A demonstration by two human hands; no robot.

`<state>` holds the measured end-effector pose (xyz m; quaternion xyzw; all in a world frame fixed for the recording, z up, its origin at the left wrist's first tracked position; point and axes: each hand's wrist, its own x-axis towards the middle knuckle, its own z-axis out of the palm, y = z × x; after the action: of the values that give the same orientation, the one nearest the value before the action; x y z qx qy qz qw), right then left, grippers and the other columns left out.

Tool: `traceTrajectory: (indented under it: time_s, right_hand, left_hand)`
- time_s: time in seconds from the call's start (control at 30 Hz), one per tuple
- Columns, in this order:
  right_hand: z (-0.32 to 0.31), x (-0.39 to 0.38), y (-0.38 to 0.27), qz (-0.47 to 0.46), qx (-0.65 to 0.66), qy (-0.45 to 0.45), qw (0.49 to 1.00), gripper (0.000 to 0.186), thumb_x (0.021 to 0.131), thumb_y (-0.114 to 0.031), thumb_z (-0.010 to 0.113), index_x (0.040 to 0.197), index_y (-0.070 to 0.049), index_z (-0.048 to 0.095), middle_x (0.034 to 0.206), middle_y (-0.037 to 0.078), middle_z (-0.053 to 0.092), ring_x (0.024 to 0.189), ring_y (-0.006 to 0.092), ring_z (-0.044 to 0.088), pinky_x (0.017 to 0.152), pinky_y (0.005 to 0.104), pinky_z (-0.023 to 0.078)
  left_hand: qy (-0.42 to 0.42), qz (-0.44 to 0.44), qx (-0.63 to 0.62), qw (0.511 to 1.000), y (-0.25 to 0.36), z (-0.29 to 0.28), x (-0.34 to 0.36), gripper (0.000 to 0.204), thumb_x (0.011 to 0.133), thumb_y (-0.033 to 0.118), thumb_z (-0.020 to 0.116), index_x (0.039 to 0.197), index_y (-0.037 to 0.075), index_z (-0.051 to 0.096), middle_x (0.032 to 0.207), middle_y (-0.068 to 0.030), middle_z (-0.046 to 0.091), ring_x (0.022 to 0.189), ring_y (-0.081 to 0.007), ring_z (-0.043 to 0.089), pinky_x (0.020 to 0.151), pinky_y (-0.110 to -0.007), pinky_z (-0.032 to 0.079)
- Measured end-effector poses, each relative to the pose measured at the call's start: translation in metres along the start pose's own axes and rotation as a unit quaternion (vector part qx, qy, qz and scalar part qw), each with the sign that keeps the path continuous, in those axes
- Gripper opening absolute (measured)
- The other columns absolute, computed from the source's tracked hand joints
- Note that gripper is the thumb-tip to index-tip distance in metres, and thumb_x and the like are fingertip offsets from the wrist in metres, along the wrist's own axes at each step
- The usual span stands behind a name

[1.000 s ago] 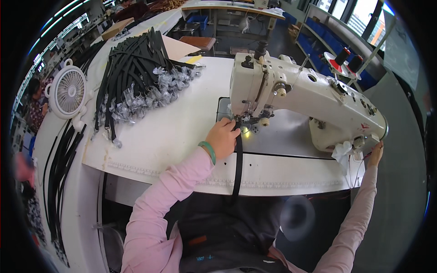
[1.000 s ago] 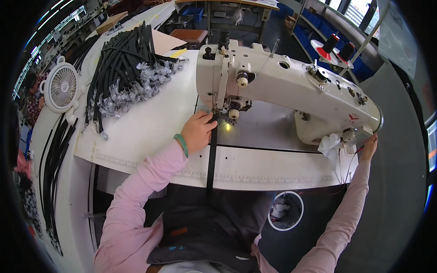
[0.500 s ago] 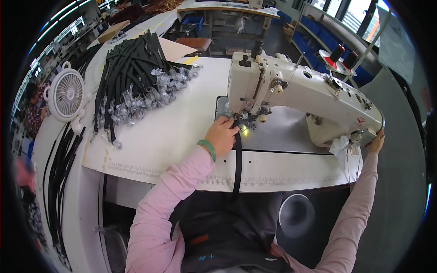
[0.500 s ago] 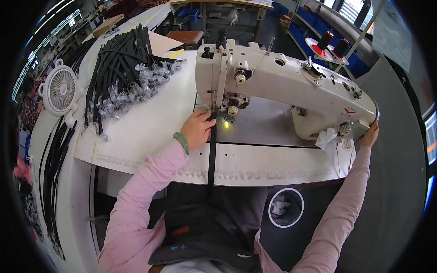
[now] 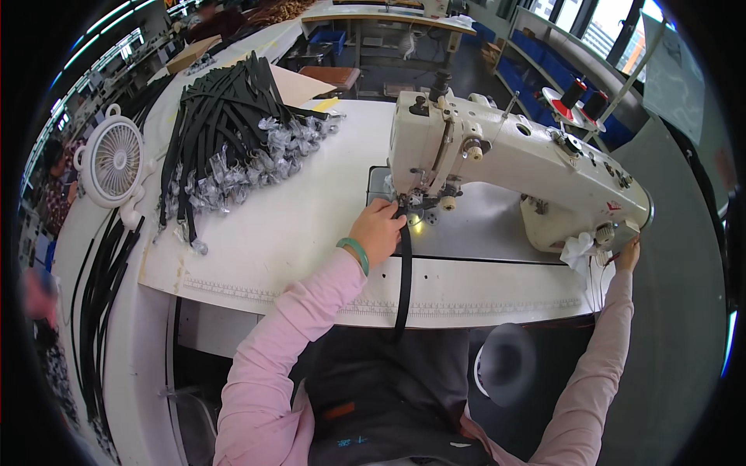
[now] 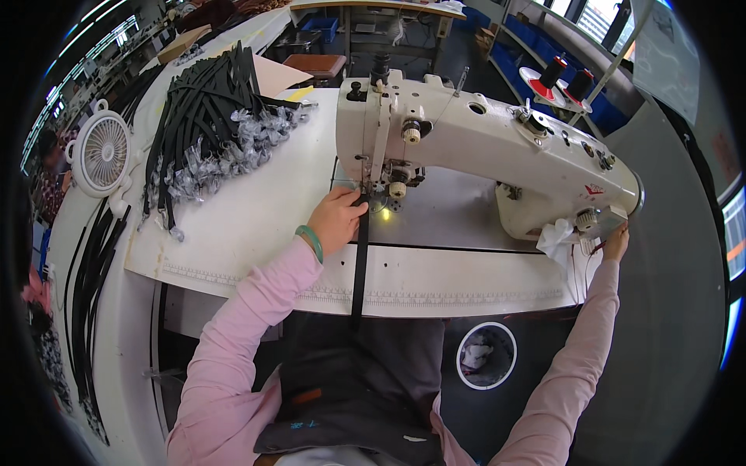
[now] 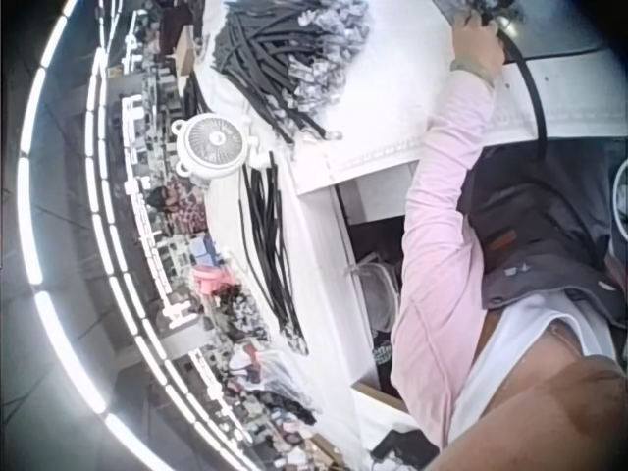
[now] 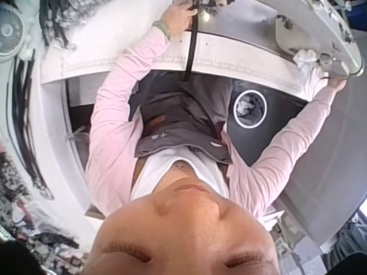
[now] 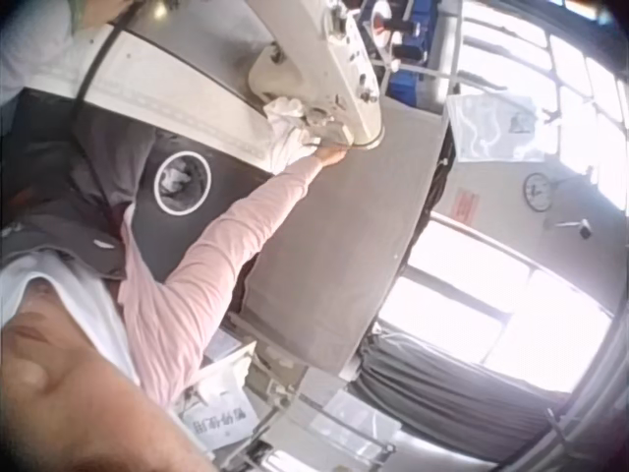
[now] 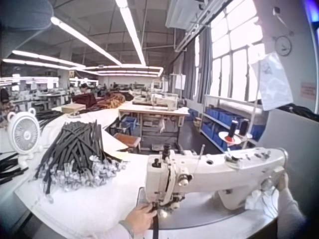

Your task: The person operates an industrial sewing machine to stitch long black fabric strips. They feed the material under the needle, guide it through the machine, and cut the thread after each piece is completed. The finished strips are placed on the table to the left.

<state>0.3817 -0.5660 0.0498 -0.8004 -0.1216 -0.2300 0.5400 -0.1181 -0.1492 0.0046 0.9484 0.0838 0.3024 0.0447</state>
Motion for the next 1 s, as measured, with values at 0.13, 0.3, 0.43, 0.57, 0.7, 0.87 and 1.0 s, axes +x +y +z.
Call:
traceTrajectory:
  time_s: [0.13,0.3,0.43,0.57,0.7,0.87,1.0]
  right_hand:
    - [0.003,-0.008,0.004,-0.013,0.112,0.033,0.993,0.048,0.093,-0.042,0.035,0.111,0.000,0.049,0.102,0.007,0.054,0.095,0.0164,0.051,0.083,0.0286,0.040]
    - [0.010,-0.002,-0.026,0.011,0.172,0.015,0.985,0.047,0.092,-0.045,0.035,0.109,-0.003,0.047,0.094,0.008,0.055,0.085,0.0149,0.053,0.076,0.0276,0.043]
    - [0.007,0.020,-0.036,-0.022,0.022,0.048,0.998,0.044,0.092,-0.045,0.035,0.104,-0.007,0.053,0.081,0.009,0.060,0.075,0.0199,0.057,0.071,0.0316,0.045]
    - [-0.025,0.097,-0.054,-0.116,-0.265,-0.077,0.954,0.052,0.091,-0.048,0.033,0.106,-0.004,0.055,0.100,0.017,0.060,0.093,0.0318,0.057,0.078,0.0377,0.043]
    - [-0.021,0.105,-0.048,-0.077,-0.187,-0.066,0.977,0.051,0.091,-0.046,0.035,0.108,-0.002,0.054,0.103,0.018,0.059,0.096,0.0305,0.056,0.080,0.0363,0.043]
    - [0.002,0.015,0.014,0.066,0.163,0.002,0.984,0.046,0.092,-0.039,0.038,0.112,0.000,0.051,0.110,0.011,0.054,0.103,0.0214,0.052,0.084,0.0310,0.040]
    - [-0.006,0.010,0.016,-0.028,-0.030,0.037,0.998,0.052,0.092,-0.041,0.036,0.121,0.001,0.046,0.122,0.017,0.048,0.111,0.0256,0.048,0.093,0.0323,0.036]
  left_hand:
    - [-0.012,-0.006,-0.007,1.000,0.000,0.001,-0.002,0.028,0.065,0.010,0.063,0.092,0.003,0.063,0.105,-0.0168,0.057,0.099,-0.0280,0.048,0.087,-0.032,0.041]
    - [-0.016,-0.009,-0.008,1.000,0.000,-0.001,-0.004,0.031,0.065,0.010,0.064,0.095,0.003,0.062,0.106,-0.0163,0.056,0.100,-0.0280,0.047,0.088,-0.032,0.041]
    - [-0.023,0.002,0.011,1.000,0.000,-0.005,0.000,0.031,0.065,0.008,0.064,0.095,0.003,0.063,0.106,-0.0164,0.056,0.099,-0.0284,0.047,0.087,-0.033,0.041]
    - [-0.026,0.006,-0.009,1.000,0.006,-0.003,-0.002,0.030,0.063,0.006,0.064,0.093,0.003,0.063,0.105,-0.0165,0.056,0.098,-0.0285,0.048,0.087,-0.033,0.041]
    - [-0.014,0.007,-0.012,1.000,0.008,-0.009,-0.002,0.029,0.063,0.007,0.064,0.091,0.003,0.064,0.104,-0.0167,0.057,0.096,-0.0282,0.048,0.086,-0.033,0.041]
    - [-0.018,0.012,-0.001,1.000,0.007,-0.003,-0.001,0.027,0.064,0.010,0.064,0.090,0.004,0.064,0.103,-0.0158,0.057,0.097,-0.0279,0.048,0.086,-0.033,0.041]
    - [-0.017,-0.016,-0.019,1.000,0.004,0.002,-0.003,0.026,0.064,0.010,0.065,0.090,0.006,0.064,0.104,-0.0133,0.058,0.099,-0.0265,0.048,0.086,-0.035,0.041]
